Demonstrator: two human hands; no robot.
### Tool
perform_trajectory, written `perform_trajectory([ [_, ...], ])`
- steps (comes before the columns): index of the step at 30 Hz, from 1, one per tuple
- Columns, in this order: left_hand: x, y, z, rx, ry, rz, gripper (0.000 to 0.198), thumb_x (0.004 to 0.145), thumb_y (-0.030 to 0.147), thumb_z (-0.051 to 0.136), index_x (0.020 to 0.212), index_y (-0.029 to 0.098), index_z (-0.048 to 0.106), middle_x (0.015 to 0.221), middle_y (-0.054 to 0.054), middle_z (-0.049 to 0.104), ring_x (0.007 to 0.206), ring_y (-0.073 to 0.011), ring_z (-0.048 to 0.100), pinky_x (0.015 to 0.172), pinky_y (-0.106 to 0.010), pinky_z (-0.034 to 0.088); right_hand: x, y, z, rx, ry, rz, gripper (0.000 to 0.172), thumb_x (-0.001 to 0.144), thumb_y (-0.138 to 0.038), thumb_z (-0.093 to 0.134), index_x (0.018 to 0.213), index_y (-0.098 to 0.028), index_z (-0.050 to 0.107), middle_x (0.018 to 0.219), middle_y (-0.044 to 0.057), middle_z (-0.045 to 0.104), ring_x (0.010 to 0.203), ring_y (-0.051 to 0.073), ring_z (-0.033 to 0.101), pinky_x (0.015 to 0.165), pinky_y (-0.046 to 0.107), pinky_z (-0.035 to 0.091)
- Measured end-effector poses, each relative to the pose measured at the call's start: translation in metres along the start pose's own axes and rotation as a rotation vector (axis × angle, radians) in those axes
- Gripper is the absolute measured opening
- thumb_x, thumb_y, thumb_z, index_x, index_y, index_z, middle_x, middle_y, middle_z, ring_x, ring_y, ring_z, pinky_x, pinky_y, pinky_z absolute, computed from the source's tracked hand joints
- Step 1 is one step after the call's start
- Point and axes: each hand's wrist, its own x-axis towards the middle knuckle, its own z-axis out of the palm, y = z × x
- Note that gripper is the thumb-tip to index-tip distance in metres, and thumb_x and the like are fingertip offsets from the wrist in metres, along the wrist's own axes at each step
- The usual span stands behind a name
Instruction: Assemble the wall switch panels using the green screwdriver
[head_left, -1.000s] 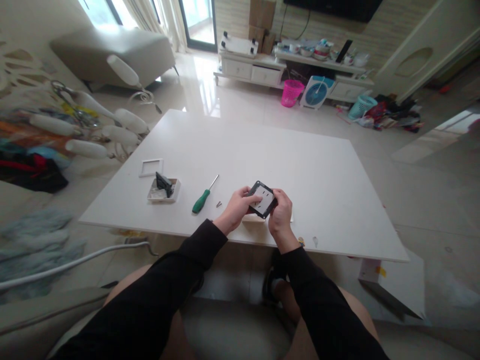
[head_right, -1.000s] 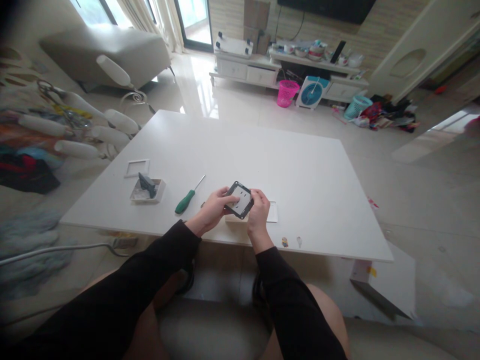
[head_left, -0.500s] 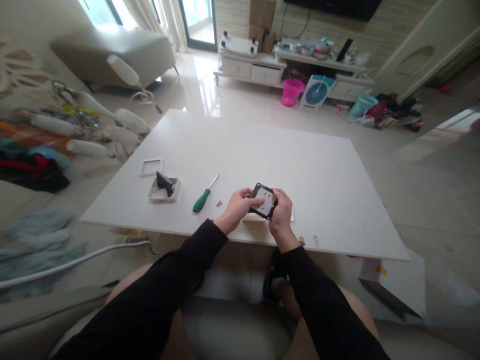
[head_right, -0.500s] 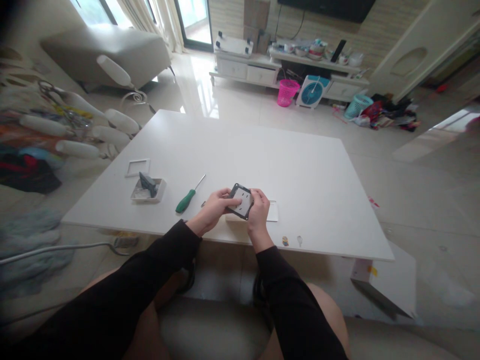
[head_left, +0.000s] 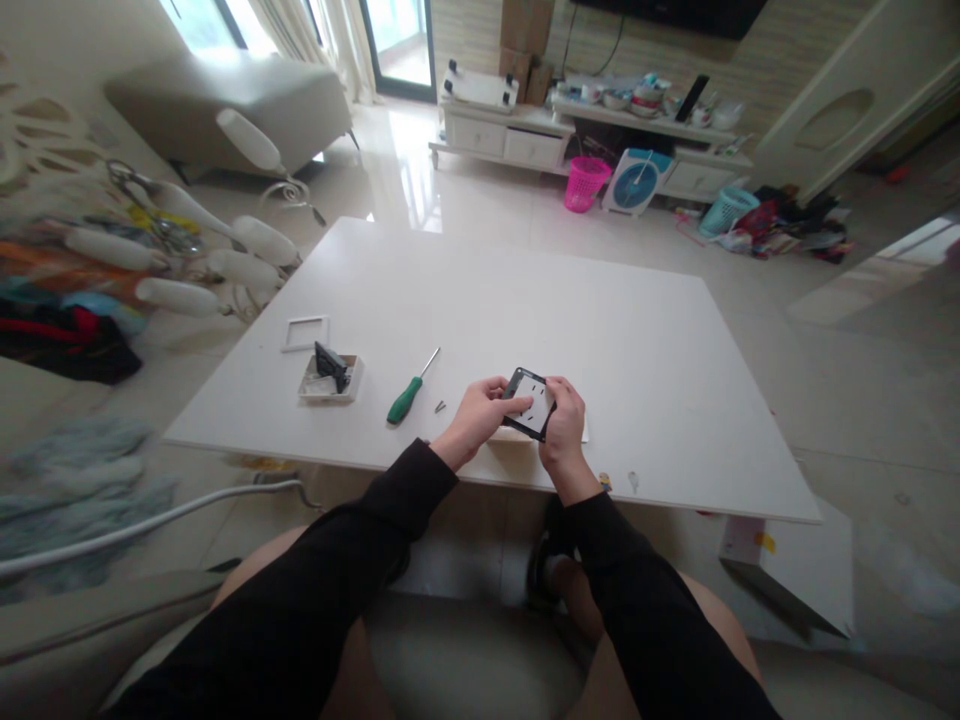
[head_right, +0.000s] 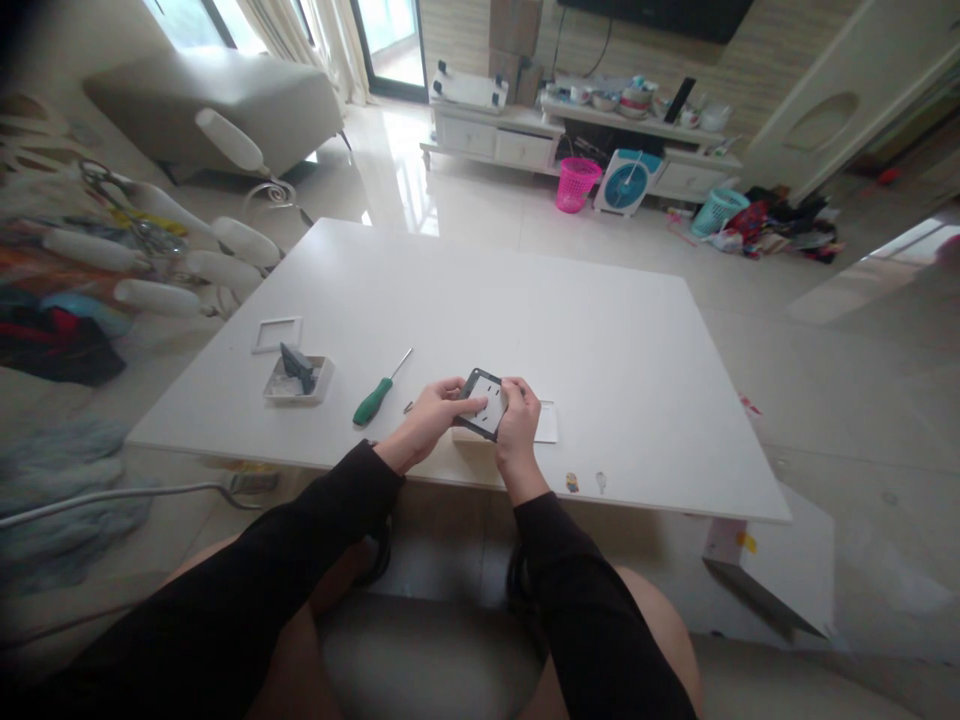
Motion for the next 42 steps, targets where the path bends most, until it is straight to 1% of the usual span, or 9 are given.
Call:
perform_trajectory([
  [9,0.000,0.001,0.002,-0.005,0.011,0.013,0.031,0.071,0.018,0.092,0.074,0.015,0.061,0.071,-0.001,0.069,0.064,-0.0110,0.065,0.065,-0.023,0.052,-0.003,-0.005,0.001,0.006,-0.003,-0.005,0.023,0.070,-0.045,0.068,0.072,-0.023,0.064,0.064,-0.006,0.056,0.063,0.013,0.047,0.058,0.026,0.038],
  [15,0.004,0.004,0.001,-0.052,0.120,0.099,0.036,0.074,0.025,0.094,0.077,0.016,0.059,0.077,-0.002,0.071,0.070,-0.0136,0.068,0.070,-0.027,0.057,-0.006,-0.005,-0.001,-0.007,0.002,-0.052,0.028,0.069,-0.037,0.073,0.092,-0.024,0.064,0.085,-0.004,0.068,0.078,0.015,0.059,0.065,0.026,0.048],
  [18,0.006,0.006,0.001,-0.018,0.152,0.085,0.031,0.078,0.023,0.089,0.079,0.016,0.059,0.075,-0.002,0.070,0.069,-0.0146,0.068,0.069,-0.027,0.057,-0.006,-0.004,-0.003,-0.091,0.018,-0.099,0.030,0.070,-0.032,0.073,0.098,-0.023,0.065,0.090,-0.001,0.068,0.080,0.016,0.061,0.066,0.027,0.051],
  [22,0.008,0.007,0.001,0.059,0.169,0.033,0.017,0.086,0.014,0.074,0.087,0.018,0.058,0.072,-0.002,0.070,0.066,-0.0170,0.068,0.066,-0.029,0.057,-0.006,-0.001,-0.006,-0.178,0.060,-0.152,0.031,0.073,-0.027,0.070,0.104,-0.021,0.067,0.099,0.002,0.070,0.080,0.016,0.063,0.070,0.029,0.054],
  [25,0.011,0.007,-0.003,0.174,0.150,0.085,0.014,0.086,0.012,0.071,0.086,0.019,0.059,0.075,-0.002,0.070,0.068,-0.0180,0.068,0.067,-0.029,0.056,-0.006,0.002,-0.010,-0.230,0.064,-0.172,0.035,0.075,-0.025,0.069,0.110,-0.020,0.070,0.105,0.005,0.071,0.083,0.016,0.065,0.073,0.030,0.055],
  [30,0.016,0.006,-0.014,0.554,0.192,0.264,0.008,0.078,0.016,0.079,0.079,0.018,0.072,0.076,-0.002,0.069,0.072,-0.0175,0.064,0.076,-0.028,0.052,-0.002,0.008,-0.021,-0.288,0.032,-0.193,0.042,0.074,-0.026,0.073,0.116,-0.019,0.075,0.110,0.007,0.071,0.086,0.017,0.066,0.076,0.032,0.057],
  [37,0.019,0.006,-0.026,0.665,0.202,0.219,0.014,0.071,0.012,0.085,0.073,0.020,0.074,0.072,-0.005,0.070,0.077,-0.0223,0.067,0.081,-0.030,0.050,0.005,0.021,-0.022,-0.346,-0.026,-0.120,0.047,0.067,-0.022,0.074,0.114,-0.019,0.076,0.105,0.006,0.074,0.085,0.019,0.069,0.079,0.035,0.058],
  [39,0.020,0.006,-0.028,0.803,0.207,0.213,0.011,0.074,0.013,0.084,0.077,0.019,0.075,0.079,-0.007,0.073,0.083,-0.0235,0.070,0.083,-0.030,0.051,0.006,0.023,-0.019,-0.403,-0.055,-0.107,0.044,0.068,-0.022,0.072,0.112,-0.019,0.073,0.105,0.007,0.075,0.086,0.021,0.070,0.083,0.038,0.059],
  [42,0.022,0.004,-0.028,1.081,0.182,0.146,0.012,0.084,0.017,0.077,0.095,0.015,0.077,0.097,-0.012,0.079,0.093,-0.0241,0.073,0.085,-0.030,0.053,0.006,0.024,-0.016,-0.519,-0.110,-0.132,0.036,0.070,-0.022,0.066,0.106,-0.019,0.069,0.108,0.009,0.075,0.095,0.024,0.072,0.090,0.041,0.059],
])
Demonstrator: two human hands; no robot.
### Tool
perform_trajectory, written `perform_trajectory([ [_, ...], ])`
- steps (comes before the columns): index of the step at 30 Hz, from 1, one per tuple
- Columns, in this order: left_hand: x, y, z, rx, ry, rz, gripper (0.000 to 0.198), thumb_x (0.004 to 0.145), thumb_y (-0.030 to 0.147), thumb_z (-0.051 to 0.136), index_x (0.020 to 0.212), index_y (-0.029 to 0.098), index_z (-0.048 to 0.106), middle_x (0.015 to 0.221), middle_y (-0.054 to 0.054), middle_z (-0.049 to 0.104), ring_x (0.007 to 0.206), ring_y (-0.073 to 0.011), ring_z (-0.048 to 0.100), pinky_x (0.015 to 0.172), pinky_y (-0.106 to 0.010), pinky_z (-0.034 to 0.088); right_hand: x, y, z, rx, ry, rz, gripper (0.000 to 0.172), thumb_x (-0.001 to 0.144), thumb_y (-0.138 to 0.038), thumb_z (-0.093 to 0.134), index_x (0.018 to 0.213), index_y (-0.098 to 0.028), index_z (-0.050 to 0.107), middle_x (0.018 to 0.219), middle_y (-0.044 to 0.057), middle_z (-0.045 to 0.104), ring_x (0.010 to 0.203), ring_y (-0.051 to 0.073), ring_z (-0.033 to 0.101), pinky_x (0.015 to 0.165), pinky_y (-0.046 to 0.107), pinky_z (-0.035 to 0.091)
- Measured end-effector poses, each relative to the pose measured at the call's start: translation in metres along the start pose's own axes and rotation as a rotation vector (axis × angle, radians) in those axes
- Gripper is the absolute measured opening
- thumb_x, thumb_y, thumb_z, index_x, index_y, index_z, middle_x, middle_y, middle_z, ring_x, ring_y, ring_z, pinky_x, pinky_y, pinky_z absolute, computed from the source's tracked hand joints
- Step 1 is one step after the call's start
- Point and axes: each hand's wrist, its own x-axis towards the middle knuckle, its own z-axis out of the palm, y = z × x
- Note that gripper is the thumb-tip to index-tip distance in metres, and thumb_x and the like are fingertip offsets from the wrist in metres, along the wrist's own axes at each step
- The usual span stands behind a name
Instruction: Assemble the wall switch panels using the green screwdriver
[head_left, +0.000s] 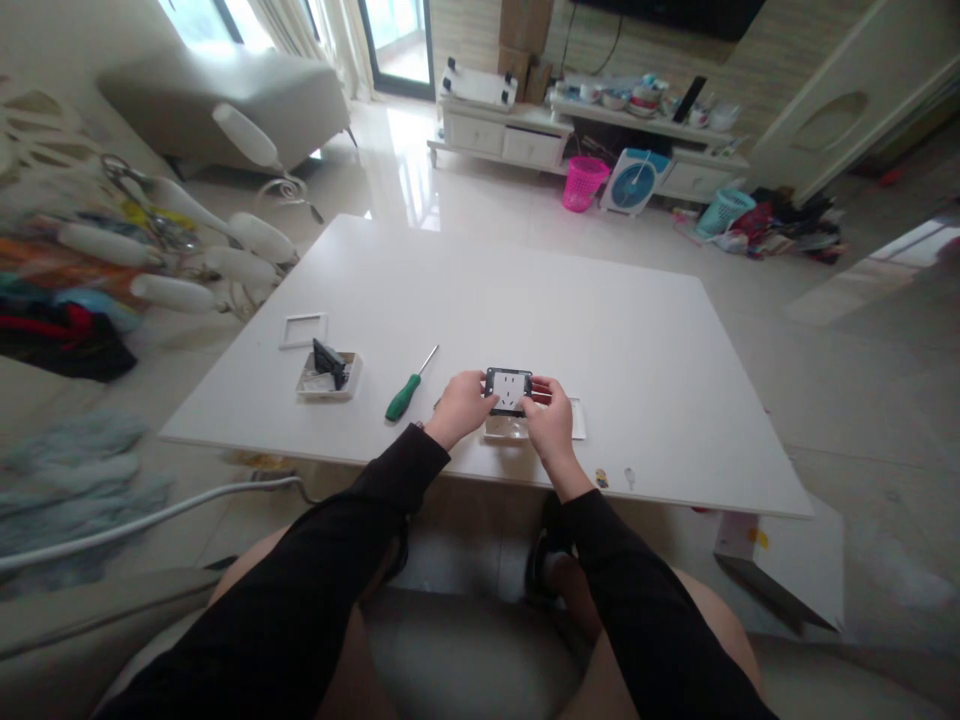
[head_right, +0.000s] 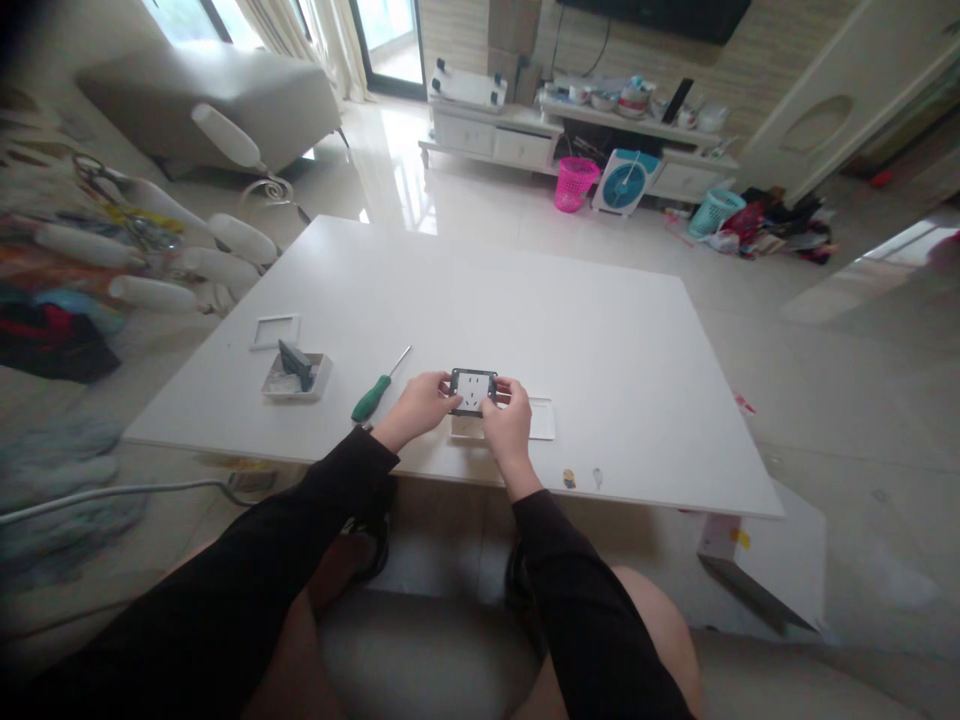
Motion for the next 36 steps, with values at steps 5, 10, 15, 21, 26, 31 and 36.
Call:
perform_trajectory([
  [5,-0.002,0.001,0.007,0.151,-0.127,-0.025,0.028,0.084,0.018,0.079,0.110,0.012,0.074,0.110,-0.014,0.080,0.100,-0.0245,0.076,0.083,-0.028,0.055,0.001,0.003,-0.002,-0.158,-0.071,-0.051,0.030,0.075,-0.024,0.060,0.105,-0.020,0.064,0.111,0.011,0.072,0.100,0.026,0.071,0.094,0.043,0.058],
  [10,-0.005,-0.001,0.016,0.146,-0.246,-0.001,0.048,0.074,0.021,0.089,0.116,0.010,0.069,0.111,-0.014,0.080,0.097,-0.0258,0.076,0.078,-0.028,0.055,-0.001,0.009,-0.008,-0.326,-0.103,-0.038,0.027,0.075,-0.026,0.061,0.102,-0.023,0.062,0.110,0.010,0.071,0.099,0.025,0.070,0.095,0.044,0.056],
  [15,-0.008,-0.004,0.023,0.316,-0.200,0.062,0.049,0.075,0.019,0.084,0.118,0.010,0.064,0.117,-0.018,0.075,0.104,-0.0293,0.074,0.079,-0.031,0.055,-0.004,0.011,-0.011,-0.408,-0.140,-0.024,0.024,0.078,-0.031,0.061,0.102,-0.023,0.061,0.106,0.008,0.070,0.098,0.024,0.068,0.095,0.041,0.055],
  [21,-0.009,-0.007,0.023,0.382,-0.214,0.134,0.040,0.080,0.022,0.082,0.114,0.013,0.062,0.114,-0.016,0.073,0.104,-0.0286,0.072,0.084,-0.033,0.055,-0.005,0.015,-0.010,-0.517,-0.183,-0.041,0.027,0.080,-0.031,0.061,0.105,-0.021,0.062,0.110,0.010,0.065,0.100,0.025,0.065,0.098,0.041,0.053],
  [26,-0.012,-0.007,0.021,0.419,-0.201,0.160,0.039,0.085,0.025,0.080,0.117,0.012,0.062,0.118,-0.017,0.069,0.103,-0.0286,0.072,0.087,-0.034,0.056,-0.006,0.015,-0.008,-0.575,-0.217,-0.051,0.028,0.081,-0.030,0.060,0.108,-0.020,0.062,0.110,0.011,0.062,0.100,0.026,0.065,0.101,0.041,0.052],
  [31,-0.015,-0.007,0.019,0.457,-0.182,0.144,0.048,0.081,0.032,0.086,0.119,0.013,0.062,0.126,-0.018,0.062,0.103,-0.0299,0.072,0.089,-0.037,0.057,-0.008,0.014,-0.008,-0.605,-0.232,-0.053,0.027,0.083,-0.031,0.060,0.108,-0.020,0.063,0.110,0.010,0.062,0.100,0.025,0.064,0.101,0.040,0.052],
  [36,-0.012,-0.010,0.019,0.441,-0.230,0.153,0.048,0.081,0.026,0.085,0.121,0.014,0.060,0.123,-0.015,0.065,0.103,-0.0276,0.071,0.091,-0.035,0.057,-0.010,0.014,-0.007,-0.618,-0.263,-0.055,0.030,0.085,-0.032,0.060,0.112,-0.020,0.064,0.113,0.012,0.064,0.104,0.026,0.065,0.101,0.041,0.051],
])
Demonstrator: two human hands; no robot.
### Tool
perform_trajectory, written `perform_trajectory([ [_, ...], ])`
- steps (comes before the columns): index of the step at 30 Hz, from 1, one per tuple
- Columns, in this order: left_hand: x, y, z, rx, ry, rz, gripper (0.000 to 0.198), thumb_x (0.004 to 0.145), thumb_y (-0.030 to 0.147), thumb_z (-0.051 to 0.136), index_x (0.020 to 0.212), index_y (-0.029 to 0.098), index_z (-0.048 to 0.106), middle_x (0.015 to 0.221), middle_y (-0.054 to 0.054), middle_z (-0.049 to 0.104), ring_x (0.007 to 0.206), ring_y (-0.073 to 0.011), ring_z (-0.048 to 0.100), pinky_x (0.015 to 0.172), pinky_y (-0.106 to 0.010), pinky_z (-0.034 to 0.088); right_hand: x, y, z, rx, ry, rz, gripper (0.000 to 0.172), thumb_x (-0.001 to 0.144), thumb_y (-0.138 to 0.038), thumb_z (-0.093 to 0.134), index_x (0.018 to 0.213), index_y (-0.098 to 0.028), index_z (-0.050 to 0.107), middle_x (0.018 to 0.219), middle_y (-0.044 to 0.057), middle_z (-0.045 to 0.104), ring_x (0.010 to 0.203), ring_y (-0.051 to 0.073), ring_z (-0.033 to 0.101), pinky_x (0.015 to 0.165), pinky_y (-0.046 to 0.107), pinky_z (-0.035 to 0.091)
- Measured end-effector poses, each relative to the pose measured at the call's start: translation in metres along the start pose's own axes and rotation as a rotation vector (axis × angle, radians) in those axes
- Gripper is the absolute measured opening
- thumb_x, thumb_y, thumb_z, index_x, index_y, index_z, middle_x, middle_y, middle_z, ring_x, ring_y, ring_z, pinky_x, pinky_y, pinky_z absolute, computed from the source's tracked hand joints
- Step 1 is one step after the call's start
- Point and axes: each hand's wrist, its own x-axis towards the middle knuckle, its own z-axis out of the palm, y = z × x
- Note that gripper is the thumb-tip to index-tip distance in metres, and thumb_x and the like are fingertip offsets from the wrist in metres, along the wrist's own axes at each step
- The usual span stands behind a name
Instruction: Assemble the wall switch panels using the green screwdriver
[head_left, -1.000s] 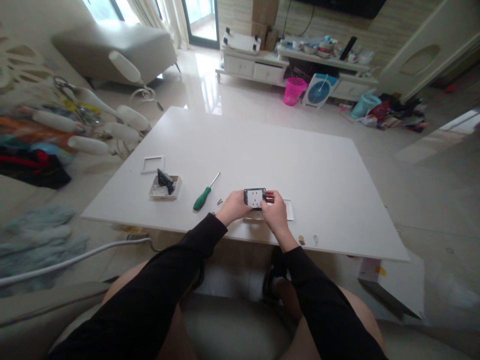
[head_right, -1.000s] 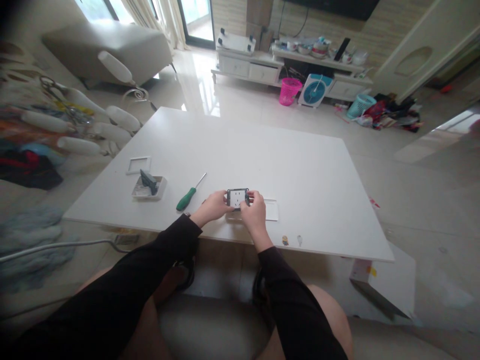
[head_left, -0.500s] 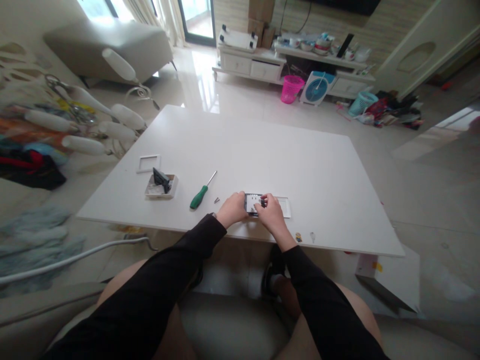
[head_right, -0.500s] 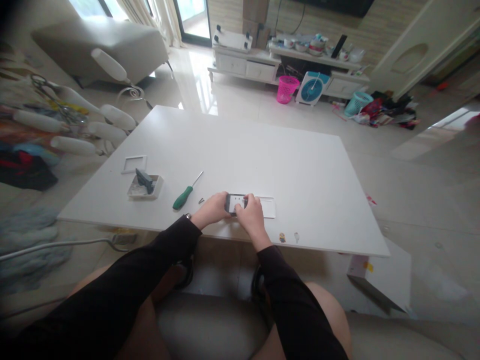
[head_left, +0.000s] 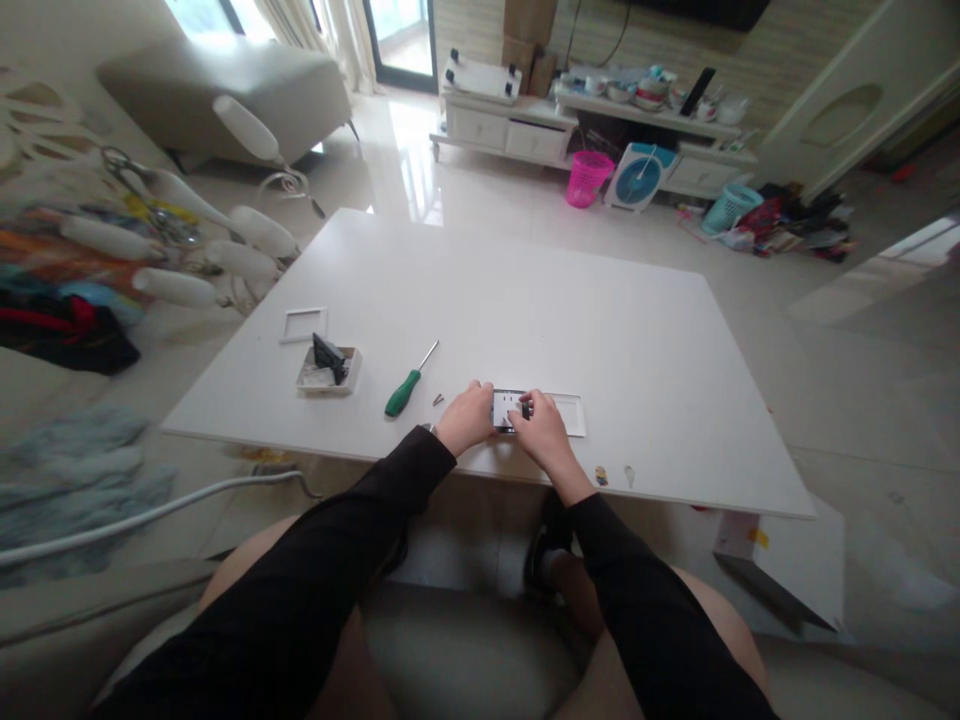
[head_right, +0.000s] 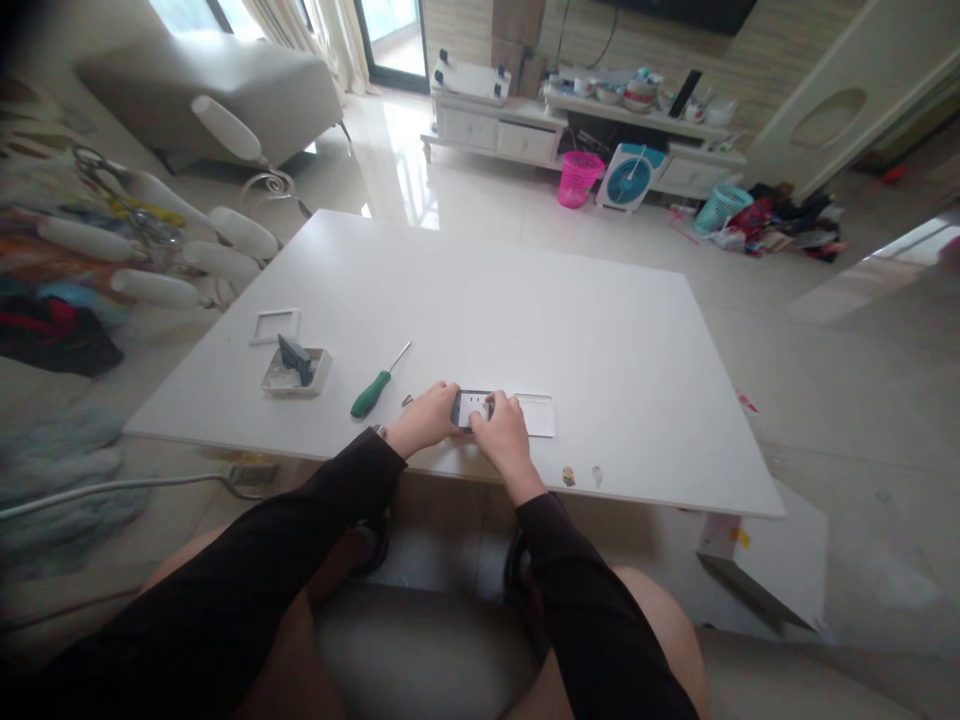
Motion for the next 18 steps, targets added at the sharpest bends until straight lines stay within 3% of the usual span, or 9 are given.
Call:
perform_trajectory([
  [18,0.001,-0.002,-0.004,0.030,-0.023,0.076,0.049,0.081,0.026,0.086,0.123,0.016,0.062,0.125,-0.015,0.064,0.102,-0.0276,0.072,0.094,-0.035,0.057,-0.009,-0.011,-0.009,-0.194,-0.062,-0.096,0.025,0.092,-0.030,0.060,0.114,-0.021,0.070,0.109,0.011,0.062,0.104,0.028,0.062,0.096,0.038,0.051],
])
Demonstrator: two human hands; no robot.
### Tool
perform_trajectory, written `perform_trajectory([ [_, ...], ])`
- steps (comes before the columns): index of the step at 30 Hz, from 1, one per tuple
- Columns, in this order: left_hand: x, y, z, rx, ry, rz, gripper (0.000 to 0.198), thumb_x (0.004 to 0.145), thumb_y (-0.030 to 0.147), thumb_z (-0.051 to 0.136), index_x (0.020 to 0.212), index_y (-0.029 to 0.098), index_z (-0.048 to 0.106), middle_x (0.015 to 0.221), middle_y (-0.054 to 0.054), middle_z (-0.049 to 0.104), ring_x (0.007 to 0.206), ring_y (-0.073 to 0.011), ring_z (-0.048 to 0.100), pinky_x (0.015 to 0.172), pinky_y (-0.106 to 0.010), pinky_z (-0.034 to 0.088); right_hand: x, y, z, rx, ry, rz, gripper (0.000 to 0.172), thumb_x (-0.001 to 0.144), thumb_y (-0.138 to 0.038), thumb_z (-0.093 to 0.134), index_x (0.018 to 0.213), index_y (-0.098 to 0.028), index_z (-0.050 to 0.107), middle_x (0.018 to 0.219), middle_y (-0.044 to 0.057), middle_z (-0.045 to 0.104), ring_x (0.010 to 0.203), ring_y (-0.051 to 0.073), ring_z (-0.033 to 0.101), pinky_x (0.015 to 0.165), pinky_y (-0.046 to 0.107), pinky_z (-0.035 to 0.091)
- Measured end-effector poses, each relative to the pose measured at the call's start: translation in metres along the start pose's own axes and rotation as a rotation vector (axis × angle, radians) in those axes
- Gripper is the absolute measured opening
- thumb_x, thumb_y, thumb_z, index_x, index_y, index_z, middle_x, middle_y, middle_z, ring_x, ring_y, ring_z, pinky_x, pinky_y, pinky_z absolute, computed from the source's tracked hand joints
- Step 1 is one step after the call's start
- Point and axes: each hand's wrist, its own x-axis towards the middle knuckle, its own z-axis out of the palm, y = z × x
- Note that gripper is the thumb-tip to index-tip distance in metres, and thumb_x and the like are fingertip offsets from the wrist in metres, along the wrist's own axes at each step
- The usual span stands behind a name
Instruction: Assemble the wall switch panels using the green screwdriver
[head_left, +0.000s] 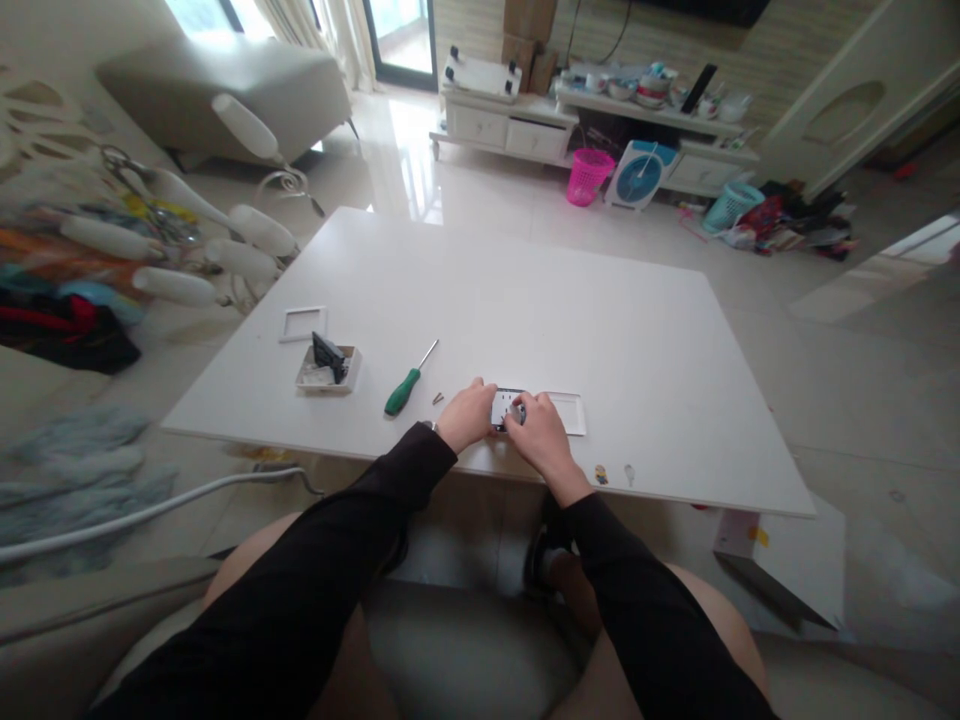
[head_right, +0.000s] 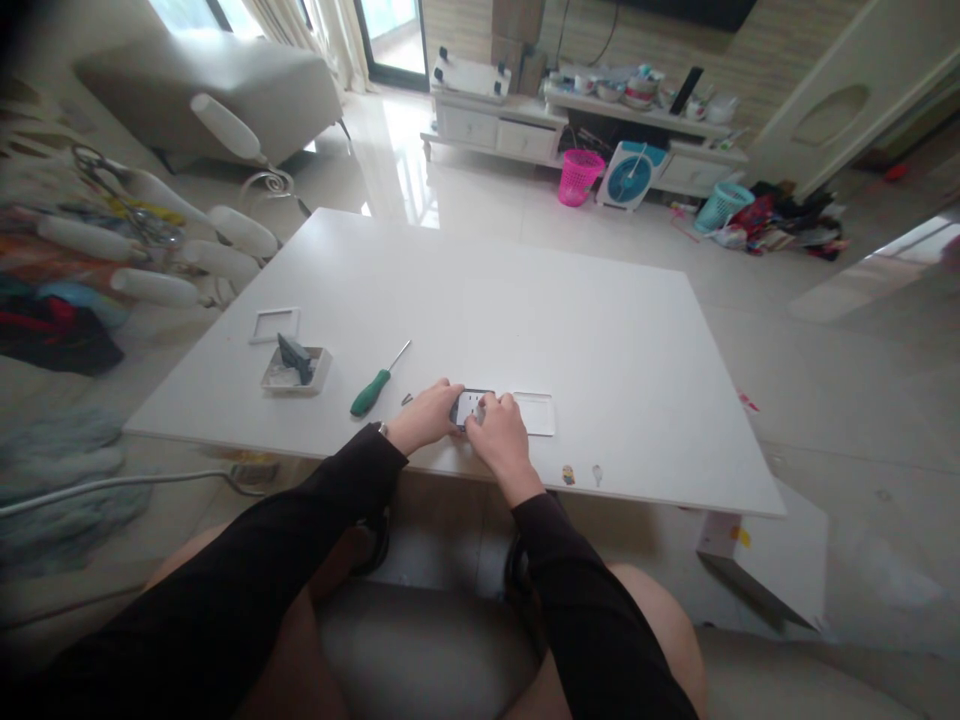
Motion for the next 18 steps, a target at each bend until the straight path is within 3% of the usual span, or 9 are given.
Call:
perform_trajectory([
  [7,0.0041,0.0000,0.0003,0.003,0.008,-0.025,0.059,0.075,0.018,0.090,0.126,0.014,0.061,0.132,-0.016,0.062,0.107,-0.0285,0.073,0.098,-0.035,0.057,0.0008,-0.0007,-0.0013,-0.027,-0.020,-0.012,0.023,0.094,-0.029,0.059,0.112,-0.020,0.072,0.108,0.012,0.061,0.107,0.028,0.062,0.097,0.038,0.050],
  [18,0.0027,-0.0038,0.0023,0.034,0.006,-0.007,0.051,0.076,0.019,0.089,0.119,0.014,0.063,0.127,-0.015,0.065,0.106,-0.0308,0.074,0.093,-0.037,0.058,-0.0023,-0.0021,0.0036,-0.048,-0.017,-0.063,0.020,0.094,-0.028,0.058,0.108,-0.021,0.070,0.104,0.011,0.062,0.107,0.028,0.061,0.097,0.037,0.049],
])
